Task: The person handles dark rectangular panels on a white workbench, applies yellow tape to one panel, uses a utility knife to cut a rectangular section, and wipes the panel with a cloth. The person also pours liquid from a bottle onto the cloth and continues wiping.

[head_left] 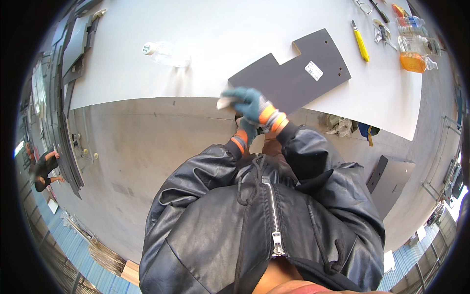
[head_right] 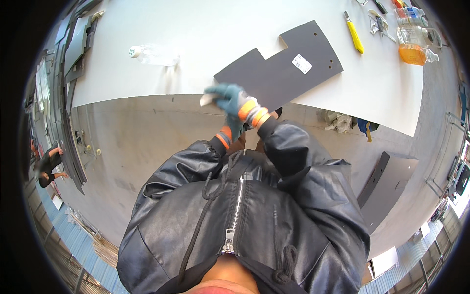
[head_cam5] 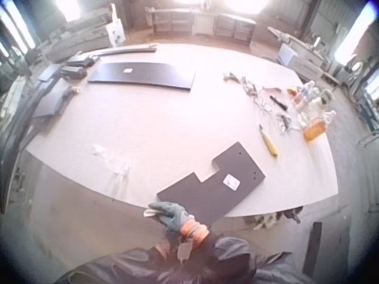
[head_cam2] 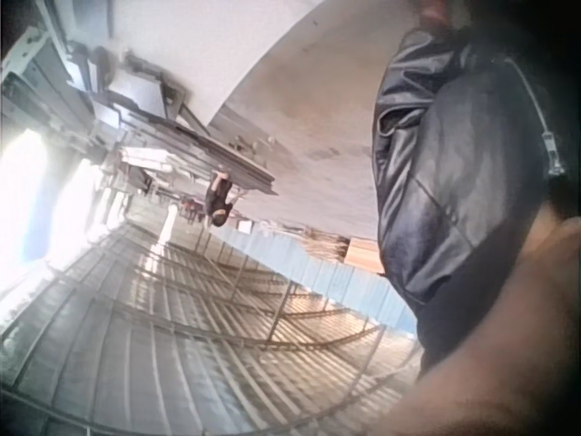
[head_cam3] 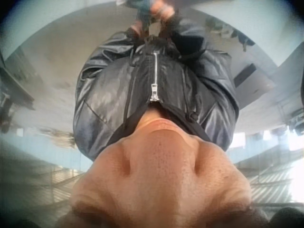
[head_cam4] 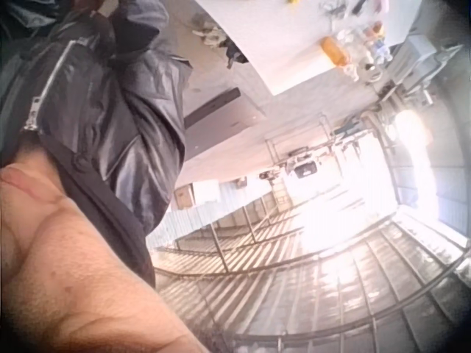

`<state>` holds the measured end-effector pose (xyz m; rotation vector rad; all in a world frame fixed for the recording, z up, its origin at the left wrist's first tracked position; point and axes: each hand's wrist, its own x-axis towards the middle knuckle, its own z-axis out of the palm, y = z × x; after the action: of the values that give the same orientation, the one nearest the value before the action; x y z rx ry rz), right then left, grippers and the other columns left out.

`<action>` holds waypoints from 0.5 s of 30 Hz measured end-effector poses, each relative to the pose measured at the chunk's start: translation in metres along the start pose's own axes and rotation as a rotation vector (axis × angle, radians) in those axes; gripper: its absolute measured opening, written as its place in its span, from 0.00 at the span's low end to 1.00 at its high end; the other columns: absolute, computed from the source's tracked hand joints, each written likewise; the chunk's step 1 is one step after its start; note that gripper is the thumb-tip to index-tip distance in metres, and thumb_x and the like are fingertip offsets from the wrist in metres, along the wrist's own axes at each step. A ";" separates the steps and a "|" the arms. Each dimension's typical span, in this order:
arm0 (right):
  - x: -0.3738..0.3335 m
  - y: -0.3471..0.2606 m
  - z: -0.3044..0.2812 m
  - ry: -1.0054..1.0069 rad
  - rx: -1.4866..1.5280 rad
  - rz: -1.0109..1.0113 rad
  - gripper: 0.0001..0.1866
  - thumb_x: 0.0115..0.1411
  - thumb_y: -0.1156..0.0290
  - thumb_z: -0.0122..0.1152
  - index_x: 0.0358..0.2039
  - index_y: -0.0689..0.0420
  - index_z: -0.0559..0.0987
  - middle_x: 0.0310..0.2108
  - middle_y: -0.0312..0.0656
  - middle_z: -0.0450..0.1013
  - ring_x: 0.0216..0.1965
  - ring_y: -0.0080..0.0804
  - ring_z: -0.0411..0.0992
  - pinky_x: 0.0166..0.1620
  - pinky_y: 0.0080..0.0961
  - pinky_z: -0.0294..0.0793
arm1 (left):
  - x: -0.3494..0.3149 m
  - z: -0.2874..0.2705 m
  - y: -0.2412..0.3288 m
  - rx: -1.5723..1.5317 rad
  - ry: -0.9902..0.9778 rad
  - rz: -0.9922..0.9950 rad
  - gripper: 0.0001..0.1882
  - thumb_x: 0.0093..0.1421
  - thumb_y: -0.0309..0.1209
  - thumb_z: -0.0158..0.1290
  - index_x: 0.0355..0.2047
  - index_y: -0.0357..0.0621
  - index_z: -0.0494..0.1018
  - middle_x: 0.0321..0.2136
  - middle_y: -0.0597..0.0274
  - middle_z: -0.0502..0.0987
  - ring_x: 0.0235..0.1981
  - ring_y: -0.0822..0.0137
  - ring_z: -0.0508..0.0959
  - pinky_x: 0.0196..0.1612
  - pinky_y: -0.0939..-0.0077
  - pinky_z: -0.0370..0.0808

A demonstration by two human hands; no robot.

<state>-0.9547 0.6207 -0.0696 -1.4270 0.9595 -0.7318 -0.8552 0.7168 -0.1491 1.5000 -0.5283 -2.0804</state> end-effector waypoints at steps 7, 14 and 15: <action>0.017 0.028 -0.051 0.398 -0.817 -0.278 0.19 0.54 0.77 0.58 0.47 0.48 0.79 0.51 0.40 0.77 0.51 0.48 0.75 0.52 0.38 0.77 | 0.000 0.004 0.010 -0.481 -0.103 -0.130 0.44 0.61 0.69 0.46 0.60 0.42 0.68 0.52 0.56 0.77 0.51 0.56 0.78 0.53 0.55 0.78; -0.087 0.038 -0.038 -0.012 -0.666 -0.264 0.26 0.45 0.77 0.64 0.48 0.44 0.80 0.49 0.33 0.78 0.53 0.46 0.74 0.52 0.40 0.78 | -0.017 0.006 0.036 -0.572 -0.330 -0.130 0.59 0.51 0.84 0.34 0.65 0.47 0.64 0.59 0.53 0.71 0.57 0.53 0.74 0.58 0.55 0.75; -0.101 0.036 -0.046 -0.046 -0.676 -0.231 0.25 0.45 0.77 0.64 0.46 0.44 0.81 0.48 0.33 0.78 0.53 0.45 0.74 0.52 0.40 0.78 | -0.014 0.006 0.030 -0.525 -0.242 -0.139 0.54 0.55 0.80 0.36 0.65 0.47 0.64 0.58 0.53 0.72 0.56 0.54 0.75 0.57 0.54 0.75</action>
<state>-1.0466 0.6896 -0.0901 -2.1620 1.0687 -0.5542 -0.8518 0.7020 -0.1193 1.0127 0.0510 -2.2871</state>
